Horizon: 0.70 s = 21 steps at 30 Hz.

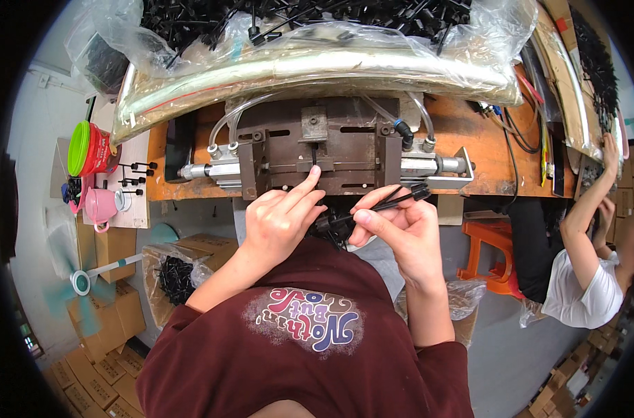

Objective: The recorder is assembling small black components using a pneumatic jig or fixture at a workshop bench.

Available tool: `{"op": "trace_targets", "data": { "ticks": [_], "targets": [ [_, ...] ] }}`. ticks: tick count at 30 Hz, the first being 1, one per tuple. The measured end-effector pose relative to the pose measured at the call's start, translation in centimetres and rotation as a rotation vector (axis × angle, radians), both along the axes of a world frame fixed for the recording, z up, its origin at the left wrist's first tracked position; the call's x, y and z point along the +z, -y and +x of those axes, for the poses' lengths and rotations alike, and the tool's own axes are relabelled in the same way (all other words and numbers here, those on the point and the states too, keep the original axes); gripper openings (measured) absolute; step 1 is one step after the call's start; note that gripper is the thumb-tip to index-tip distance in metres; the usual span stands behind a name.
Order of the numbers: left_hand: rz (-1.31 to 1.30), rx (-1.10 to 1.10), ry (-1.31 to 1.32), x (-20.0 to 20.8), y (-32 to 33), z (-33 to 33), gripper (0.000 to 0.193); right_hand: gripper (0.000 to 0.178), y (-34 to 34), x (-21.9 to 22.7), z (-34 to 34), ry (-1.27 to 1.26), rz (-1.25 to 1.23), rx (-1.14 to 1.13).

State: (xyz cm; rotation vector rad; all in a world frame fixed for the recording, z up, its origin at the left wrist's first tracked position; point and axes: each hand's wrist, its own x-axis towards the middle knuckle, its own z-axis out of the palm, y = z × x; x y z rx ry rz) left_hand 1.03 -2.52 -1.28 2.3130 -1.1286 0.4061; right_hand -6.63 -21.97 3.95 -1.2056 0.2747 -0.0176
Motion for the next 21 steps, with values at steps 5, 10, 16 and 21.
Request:
{"op": "trace_targets", "data": {
  "ticks": [5, 10, 16, 21],
  "targets": [
    [0.020, 0.016, -0.015, 0.0, -0.1, -0.1, 0.026, 0.008, 0.0, -1.0, 0.5, -0.057, -0.012, -0.022],
    [-0.148, -0.148, -0.254, 2.2, -0.7, -0.4, 0.039, 0.010, -0.1, -1.6, 0.5, -0.055, 0.029, -0.047],
    [-0.318, -0.349, -0.253, 4.1, -0.7, -0.8, 0.036, 0.013, -0.3, -1.5, 0.9, -0.072, 0.140, 0.008],
    [-0.334, -0.268, -0.291, 3.5, -1.4, -1.1, 0.033, 0.023, -0.3, -1.1, 0.8, -0.031, 0.140, -0.002]
  ]
}}
